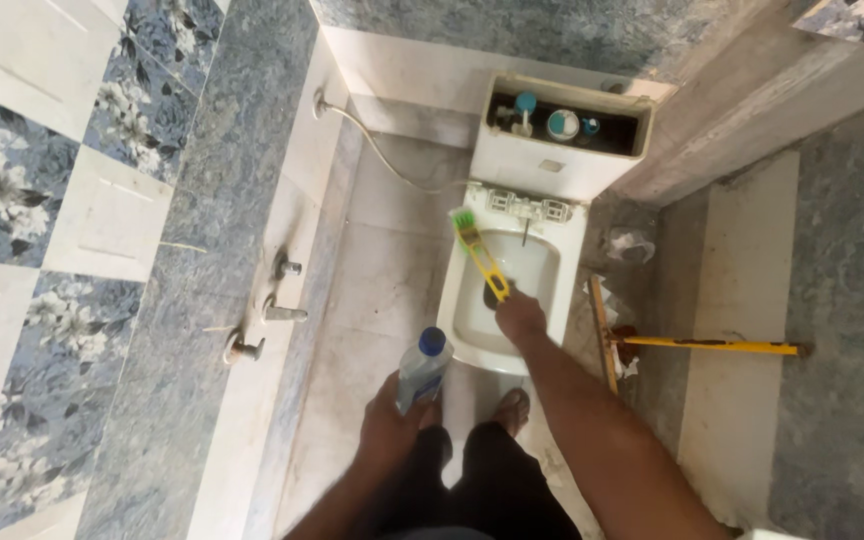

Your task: The person scrubs the inside of a white toilet bowl using a yellow-handled brush with green bristles. They hold a bottle of cleaning liquid in the other hand and repeatedly scrub the bowl's interior surfaces.

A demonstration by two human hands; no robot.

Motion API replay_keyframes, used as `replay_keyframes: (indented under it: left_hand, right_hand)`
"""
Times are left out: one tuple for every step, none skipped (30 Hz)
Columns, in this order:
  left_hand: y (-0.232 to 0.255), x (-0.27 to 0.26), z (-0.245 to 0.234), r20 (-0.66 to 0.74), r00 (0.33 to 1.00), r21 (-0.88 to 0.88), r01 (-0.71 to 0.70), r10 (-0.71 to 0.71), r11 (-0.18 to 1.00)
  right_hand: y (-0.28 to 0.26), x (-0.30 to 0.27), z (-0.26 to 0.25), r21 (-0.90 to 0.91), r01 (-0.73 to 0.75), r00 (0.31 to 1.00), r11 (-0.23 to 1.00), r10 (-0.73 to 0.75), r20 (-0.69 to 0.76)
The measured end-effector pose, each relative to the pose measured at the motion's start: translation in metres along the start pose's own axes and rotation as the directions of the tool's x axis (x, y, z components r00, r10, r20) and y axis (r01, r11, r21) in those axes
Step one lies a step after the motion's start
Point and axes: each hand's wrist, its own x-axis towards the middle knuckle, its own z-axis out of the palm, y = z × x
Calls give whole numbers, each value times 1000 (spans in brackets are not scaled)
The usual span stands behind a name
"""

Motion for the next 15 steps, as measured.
replay_keyframes:
  left_hand:
    - [2,5,1,-6,1000,9,-5,5,1000]
    - [2,6,3,-12,1000,17,-4,5,1000]
    - [3,7,5,-17,1000,24,-4,4,1000]
    - [4,9,6,-20,1000,18,1,-1,1000]
    - [4,10,8,-23,1000,12,6,-5,1000]
    - [5,10,10,-23,1000,7,15,-14,1000]
    - [5,12,12,-24,999,3,32,-32,999]
    - [4,12,14,-21,998,0,54,-54,999]
    - [4,11,15,-17,997,-4,76,-76,997]
    - [3,11,16,-13,998,1,69,-69,998]
    - [3,12,18,-10,998,5,63,-63,998]
    - [3,13,18,-11,998,9,56,-56,998]
    - [3,14,19,-14,999,14,40,-40,999]
    - [2,15,19,-16,1000,21,26,-26,999]
    - [1,15,20,-17,1000,27,12,-11,1000]
  right_hand:
    - [-7,11,-5,5,-3,1000,1000,3,-10]
    - [-11,17,-9,9,-10,1000,1000,10,-16]
    - [-14,23,-13,21,-17,1000,1000,17,-23]
    - [-19,30,-17,44,-35,999,998,36,-24]
    - [-22,35,-20,82,-53,998,995,56,-31]
    - [-22,38,-21,132,-82,995,988,88,-38]
    - [-21,41,-21,122,-67,997,990,71,-32]
    - [-17,40,-18,109,-56,998,992,59,-22]
    - [-12,40,-14,97,-45,999,994,47,-12]
    - [-3,38,-11,97,-28,1000,995,29,-8]
    - [9,30,-4,97,-10,1000,995,11,-3]
    - [20,21,4,97,11,1000,995,-12,1]
    - [34,11,11,81,88,995,993,-85,-47]
    - [51,-4,19,61,162,984,985,-156,-90]
    - [66,-19,27,68,180,976,981,-170,-139]
